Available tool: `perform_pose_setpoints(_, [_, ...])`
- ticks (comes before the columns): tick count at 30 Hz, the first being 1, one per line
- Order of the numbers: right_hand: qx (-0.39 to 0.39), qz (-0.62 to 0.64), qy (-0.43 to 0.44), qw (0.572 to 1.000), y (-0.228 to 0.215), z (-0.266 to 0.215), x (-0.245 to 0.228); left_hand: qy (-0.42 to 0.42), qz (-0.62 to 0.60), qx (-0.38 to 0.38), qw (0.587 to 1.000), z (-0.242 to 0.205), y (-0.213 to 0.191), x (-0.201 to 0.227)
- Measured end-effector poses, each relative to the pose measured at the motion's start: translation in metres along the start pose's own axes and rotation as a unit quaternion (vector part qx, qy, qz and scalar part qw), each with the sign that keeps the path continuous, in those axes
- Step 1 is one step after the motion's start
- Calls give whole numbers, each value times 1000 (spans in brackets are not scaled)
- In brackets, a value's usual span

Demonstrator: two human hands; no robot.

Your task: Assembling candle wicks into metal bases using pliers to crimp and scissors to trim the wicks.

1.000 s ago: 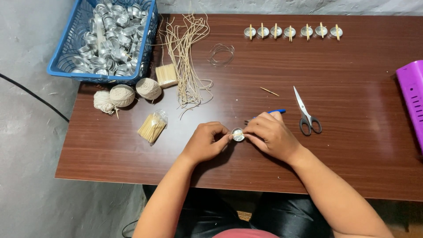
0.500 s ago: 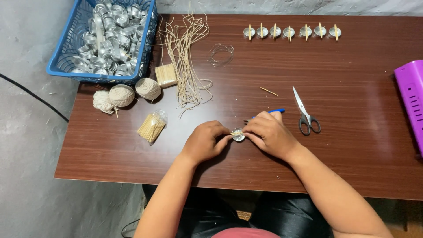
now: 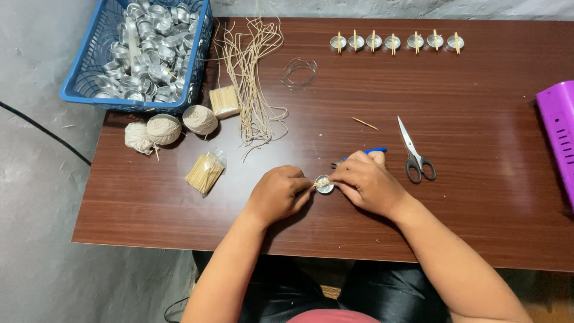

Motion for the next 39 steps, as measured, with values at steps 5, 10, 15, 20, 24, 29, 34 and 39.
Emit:
perform_pose_setpoints(5, [-1, 12, -2, 1000, -2, 0, -1, 19, 4, 10, 1000, 1, 6, 0])
perform_pose_setpoints(10, [-5, 21, 0, 1000, -1, -1, -1, 16, -8, 6, 1000, 2, 9, -2])
perform_pose_setpoints(15, [-20, 16, -5, 1000, 4, -2, 0, 15, -37, 4, 999, 2, 15, -7])
perform_pose_setpoints(20, [-28, 11, -3, 1000, 7, -2, 2, -8, -54, -16, 998, 4, 12, -5])
perform_pose_setpoints(24, [-36, 7, 2, 999, 7, -1, 1, -21, -80, -33, 996, 6, 3, 1])
perform_pose_setpoints(29, [-43, 5, 6, 999, 7, -1, 0, -29, -80, -40, 996, 4, 3, 1])
perform_pose_setpoints(34, [-42, 7, 5, 999, 6, -2, 0, -36, -77, -45, 995, 5, -1, 3])
perform_pose_setpoints(39, [-36, 3, 8, 999, 8, -2, 1, -41, -68, -45, 996, 5, -4, 5])
Point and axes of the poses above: each hand's wrist, its own z-axis towards the middle knuckle, its own y-axis out of the palm, x = y × z, the point moved 7 cm from there along z, towards the middle knuckle, and after that the axes turned 5 degrees about -x, right-handed, at the moved point
